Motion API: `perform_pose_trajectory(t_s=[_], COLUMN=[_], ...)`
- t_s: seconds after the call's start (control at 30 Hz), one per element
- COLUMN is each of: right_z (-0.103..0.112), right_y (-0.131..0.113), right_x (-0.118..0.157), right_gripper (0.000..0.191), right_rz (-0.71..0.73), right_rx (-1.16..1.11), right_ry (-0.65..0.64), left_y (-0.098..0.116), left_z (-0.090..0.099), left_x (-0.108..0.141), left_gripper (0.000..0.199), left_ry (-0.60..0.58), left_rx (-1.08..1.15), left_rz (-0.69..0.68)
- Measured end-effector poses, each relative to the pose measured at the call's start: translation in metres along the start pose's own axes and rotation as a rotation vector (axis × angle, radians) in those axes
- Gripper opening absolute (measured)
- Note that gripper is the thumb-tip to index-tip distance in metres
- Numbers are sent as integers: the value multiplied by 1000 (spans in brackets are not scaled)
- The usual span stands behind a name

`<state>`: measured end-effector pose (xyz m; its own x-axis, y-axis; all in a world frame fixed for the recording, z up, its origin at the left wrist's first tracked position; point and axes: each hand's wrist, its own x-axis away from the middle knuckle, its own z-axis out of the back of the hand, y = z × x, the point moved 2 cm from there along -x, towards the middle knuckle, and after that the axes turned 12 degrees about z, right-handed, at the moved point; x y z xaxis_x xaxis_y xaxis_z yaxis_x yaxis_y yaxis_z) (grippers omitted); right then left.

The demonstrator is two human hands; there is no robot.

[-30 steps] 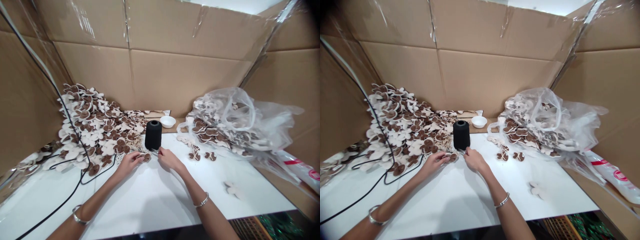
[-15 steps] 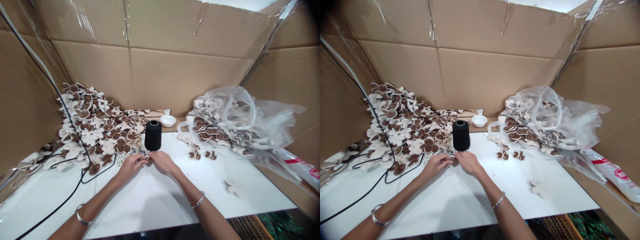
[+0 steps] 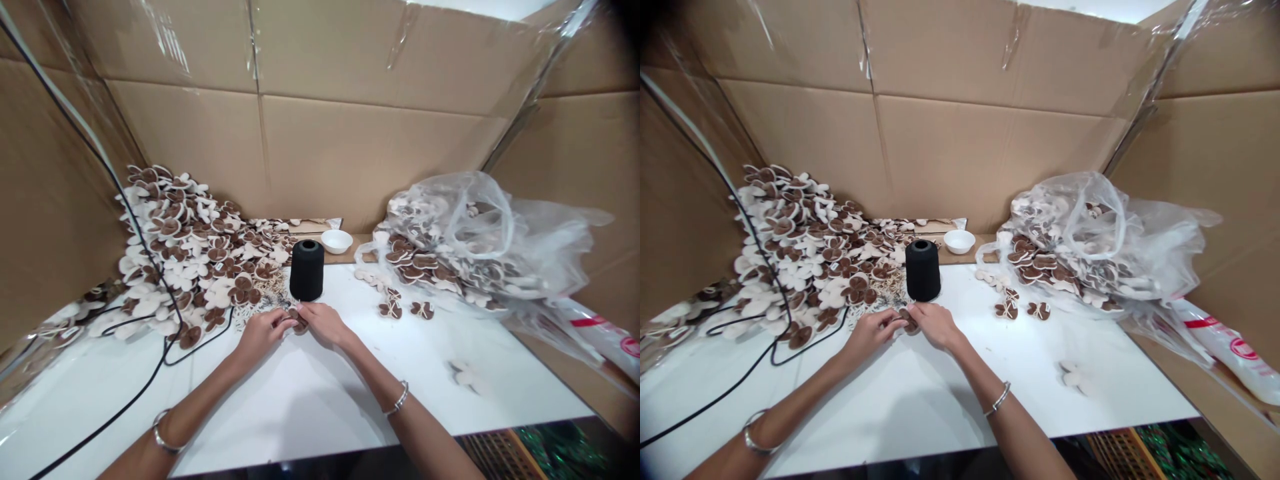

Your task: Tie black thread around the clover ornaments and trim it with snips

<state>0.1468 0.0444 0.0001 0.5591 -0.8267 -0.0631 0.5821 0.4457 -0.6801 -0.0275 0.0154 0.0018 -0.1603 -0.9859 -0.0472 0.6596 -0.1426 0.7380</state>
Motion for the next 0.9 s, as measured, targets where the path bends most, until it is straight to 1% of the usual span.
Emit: perform_pose_trajectory(t_s=[0.07, 0.13, 0.23, 0.27, 0.3, 0.33, 0.37, 0.4, 0.43, 0.47, 0.53, 0.63, 0.7, 0.8, 0.83, 0.9], right_z=[0, -1, -1, -1, -1, 0, 0, 0, 0, 0, -1, 0, 2, 7, 9, 12], right_y=[0, 1, 5, 6, 8, 9, 10, 11, 12, 12, 12, 10, 9, 6, 6, 5], right_x=[0, -1, -1, -1, -1, -1, -1, -1, -1, -1, -1, 0, 2, 4, 5, 5], right_gripper=[50, 48, 49, 51, 52, 53, 53, 53, 52, 52, 51, 47, 43, 35, 32, 26], right_rz=[-8, -31, -106, -132, -151, -163, -169, -172, -174, -174, -177, -174, -164, -139, -131, -111], right_rx=[9, 21, 21, 14, 2, -14, -31, -47, -58, -62, -55, -25, 17, 142, 192, 275], right_ry=[10, 22, 58, 77, 100, 123, 143, 156, 163, 164, 162, 165, 165, 180, 190, 198], left_y=[0, -1, -3, -4, -5, -5, -6, -7, -6, -5, -3, -3, -5, -7, -7, -8], left_z=[0, -1, 1, 5, 11, 19, 29, 39, 48, 54, 60, 52, 43, 33, 31, 28], left_x=[1, 1, -4, -8, -12, -16, -21, -25, -28, -29, -29, -25, -22, -18, -17, -18], left_gripper=[30, 31, 29, 29, 29, 30, 32, 37, 42, 45, 44, 45, 46, 45, 45, 43], left_ry=[-21, -88, -310, -357, -347, -290, -183, -50, -15, -29, -138, -335, -407, -429, -421, -369], left_rx=[18, 65, 203, 264, 349, 457, 589, 770, 940, 1072, 1212, 1246, 1218, 1132, 1090, 984], left_rz=[9, 23, 68, 99, 136, 172, 197, 203, 182, 141, 117, 177, 217, 245, 249, 244])
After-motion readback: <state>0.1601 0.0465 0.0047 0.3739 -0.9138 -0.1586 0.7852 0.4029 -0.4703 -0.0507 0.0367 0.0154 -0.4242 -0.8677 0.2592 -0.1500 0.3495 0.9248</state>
